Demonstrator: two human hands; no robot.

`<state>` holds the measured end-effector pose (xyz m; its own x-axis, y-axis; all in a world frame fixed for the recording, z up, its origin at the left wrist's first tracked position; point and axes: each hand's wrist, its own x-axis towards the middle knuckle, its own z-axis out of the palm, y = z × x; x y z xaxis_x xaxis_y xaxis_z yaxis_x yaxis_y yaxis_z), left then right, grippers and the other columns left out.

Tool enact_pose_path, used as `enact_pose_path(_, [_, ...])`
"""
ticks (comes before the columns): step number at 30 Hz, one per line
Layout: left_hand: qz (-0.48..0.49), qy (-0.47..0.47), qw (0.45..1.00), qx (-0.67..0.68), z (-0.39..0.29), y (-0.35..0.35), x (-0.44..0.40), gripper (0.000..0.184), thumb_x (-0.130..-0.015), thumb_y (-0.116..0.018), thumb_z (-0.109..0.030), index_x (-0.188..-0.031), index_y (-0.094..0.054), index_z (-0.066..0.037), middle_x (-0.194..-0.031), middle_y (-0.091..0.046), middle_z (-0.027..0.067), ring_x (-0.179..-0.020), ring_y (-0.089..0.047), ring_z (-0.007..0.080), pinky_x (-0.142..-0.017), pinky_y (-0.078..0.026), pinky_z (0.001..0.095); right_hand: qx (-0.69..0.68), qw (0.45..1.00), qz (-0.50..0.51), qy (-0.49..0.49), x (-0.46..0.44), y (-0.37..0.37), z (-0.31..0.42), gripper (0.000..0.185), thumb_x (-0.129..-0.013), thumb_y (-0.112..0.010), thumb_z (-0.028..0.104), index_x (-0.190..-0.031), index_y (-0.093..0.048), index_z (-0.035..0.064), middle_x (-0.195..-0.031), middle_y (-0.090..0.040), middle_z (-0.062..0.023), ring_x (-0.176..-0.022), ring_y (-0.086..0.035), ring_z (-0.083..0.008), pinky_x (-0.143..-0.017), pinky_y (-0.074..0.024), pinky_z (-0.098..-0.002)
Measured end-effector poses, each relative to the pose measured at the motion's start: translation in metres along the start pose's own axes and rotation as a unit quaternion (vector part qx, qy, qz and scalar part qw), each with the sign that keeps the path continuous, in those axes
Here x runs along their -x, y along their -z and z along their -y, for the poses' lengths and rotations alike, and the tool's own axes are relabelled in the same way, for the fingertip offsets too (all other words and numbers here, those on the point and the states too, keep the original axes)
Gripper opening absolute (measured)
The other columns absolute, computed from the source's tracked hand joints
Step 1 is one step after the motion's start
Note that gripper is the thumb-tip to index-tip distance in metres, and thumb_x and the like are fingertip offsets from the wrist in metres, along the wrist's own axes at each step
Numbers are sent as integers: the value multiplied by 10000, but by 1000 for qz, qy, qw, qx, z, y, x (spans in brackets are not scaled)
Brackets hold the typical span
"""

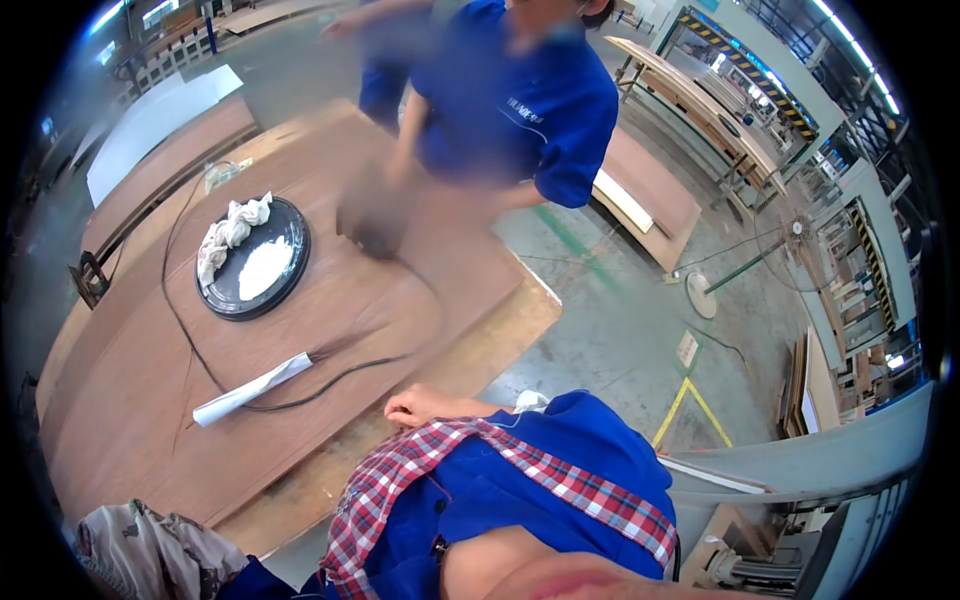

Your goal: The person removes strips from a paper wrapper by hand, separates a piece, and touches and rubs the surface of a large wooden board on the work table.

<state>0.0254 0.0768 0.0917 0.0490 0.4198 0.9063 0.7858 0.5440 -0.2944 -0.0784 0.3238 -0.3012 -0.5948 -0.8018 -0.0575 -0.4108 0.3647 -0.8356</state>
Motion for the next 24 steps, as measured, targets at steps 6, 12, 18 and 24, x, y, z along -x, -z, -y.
enact_pose_path(6, [6,-13,1000,4,-2,-7,1,589,-916,-238,-445,-1213,-446,19,-1187,-499,233,-1134,-471,308,-1011,-313,420,3,1000,-4,-11,-2,-2,0,159,-787,-582,231,-861,-632,99,-697,-645,-80,-640,-623,-256,-575,-479,-366])
enact_pose_path(12, [7,-31,999,6,-2,-5,-4,584,-913,-249,-450,-1208,-447,13,-1184,-501,220,-1123,-476,305,-1000,-326,420,16,1000,1,-1,-1,2,1,165,-801,-579,230,-878,-635,96,-693,-642,-100,-617,-621,-265,-556,-479,-359])
enact_pose_path(18, [10,-52,999,10,-4,1,-6,579,-910,-260,-455,-1204,-447,7,-1182,-504,208,-1113,-480,303,-988,-338,420,21,1000,-14,8,-1,-2,-7,160,-803,-577,233,-872,-633,100,-687,-642,-82,-604,-618,-256,-555,-482,-353])
enact_pose_path(24, [8,-43,999,17,-15,30,-20,575,-907,-271,-460,-1199,-448,2,-1179,-507,195,-1102,-484,300,-977,-350,420,15,1000,-22,-1,-3,-12,-10,193,-800,-577,242,-907,-649,98,-804,-649,-123,-731,-633,-282,-663,-505,-363])
